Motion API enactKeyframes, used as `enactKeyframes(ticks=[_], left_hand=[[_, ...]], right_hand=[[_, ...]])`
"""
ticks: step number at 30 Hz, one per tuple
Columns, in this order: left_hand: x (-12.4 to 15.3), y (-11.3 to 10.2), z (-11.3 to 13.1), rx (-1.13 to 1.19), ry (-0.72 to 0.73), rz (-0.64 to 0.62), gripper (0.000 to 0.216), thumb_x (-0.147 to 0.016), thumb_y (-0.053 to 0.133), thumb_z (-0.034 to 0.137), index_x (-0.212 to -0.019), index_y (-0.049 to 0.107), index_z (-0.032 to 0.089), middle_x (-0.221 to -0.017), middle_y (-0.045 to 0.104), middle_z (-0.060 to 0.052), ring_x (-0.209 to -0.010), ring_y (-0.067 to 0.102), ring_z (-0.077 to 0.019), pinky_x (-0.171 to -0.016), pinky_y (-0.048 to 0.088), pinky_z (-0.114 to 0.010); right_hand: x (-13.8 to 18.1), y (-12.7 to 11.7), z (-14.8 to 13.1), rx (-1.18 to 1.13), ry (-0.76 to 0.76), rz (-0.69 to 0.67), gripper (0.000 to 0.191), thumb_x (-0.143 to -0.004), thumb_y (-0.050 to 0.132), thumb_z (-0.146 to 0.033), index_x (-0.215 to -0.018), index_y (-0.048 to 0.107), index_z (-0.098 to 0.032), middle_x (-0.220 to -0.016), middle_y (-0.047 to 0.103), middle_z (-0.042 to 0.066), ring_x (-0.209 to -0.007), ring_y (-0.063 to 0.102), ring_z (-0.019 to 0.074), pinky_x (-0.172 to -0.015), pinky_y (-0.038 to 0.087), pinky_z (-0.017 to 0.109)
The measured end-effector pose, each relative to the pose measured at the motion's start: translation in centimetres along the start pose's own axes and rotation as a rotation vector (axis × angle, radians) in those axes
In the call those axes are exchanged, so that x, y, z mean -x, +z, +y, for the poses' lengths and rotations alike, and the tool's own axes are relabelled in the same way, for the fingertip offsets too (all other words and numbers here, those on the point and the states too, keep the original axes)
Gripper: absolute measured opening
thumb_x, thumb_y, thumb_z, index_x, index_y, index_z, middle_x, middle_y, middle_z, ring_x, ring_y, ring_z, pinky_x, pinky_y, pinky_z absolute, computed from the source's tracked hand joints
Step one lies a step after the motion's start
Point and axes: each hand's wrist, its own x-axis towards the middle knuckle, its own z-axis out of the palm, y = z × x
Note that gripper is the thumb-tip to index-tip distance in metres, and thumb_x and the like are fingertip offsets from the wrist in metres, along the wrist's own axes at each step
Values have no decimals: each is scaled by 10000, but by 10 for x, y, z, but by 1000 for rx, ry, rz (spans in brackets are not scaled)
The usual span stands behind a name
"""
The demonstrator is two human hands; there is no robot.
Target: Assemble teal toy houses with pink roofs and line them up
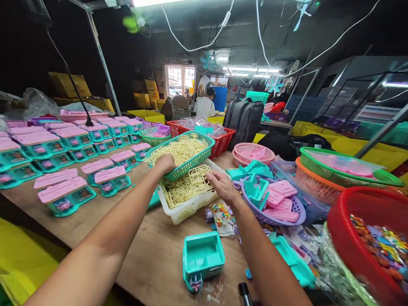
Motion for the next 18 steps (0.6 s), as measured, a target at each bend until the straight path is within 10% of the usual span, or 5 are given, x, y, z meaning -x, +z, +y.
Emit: enactKeyframes(ticks=[10,18], left_hand=[[3,2,-11,-17,55,19,699,-716,707,361,-1340,485,137,-1251,638,-196,-1133,617,-317,-888,482,-337],[5,0,-8,-14,34,75,599,-672,751,330,-1229,561,212,-1170,677,-135,-1106,625,-318,-902,466,-336]], right_hand=[[11,-6,12,-13,84,-41,427,-885,484,-594,-754,534,-191,-715,550,-5,-662,492,136,-586,379,235],[32,-12,22,-3,95,-11,429,-894,491,-583,-771,575,-181,-703,540,3,-644,476,138,-570,379,246]])
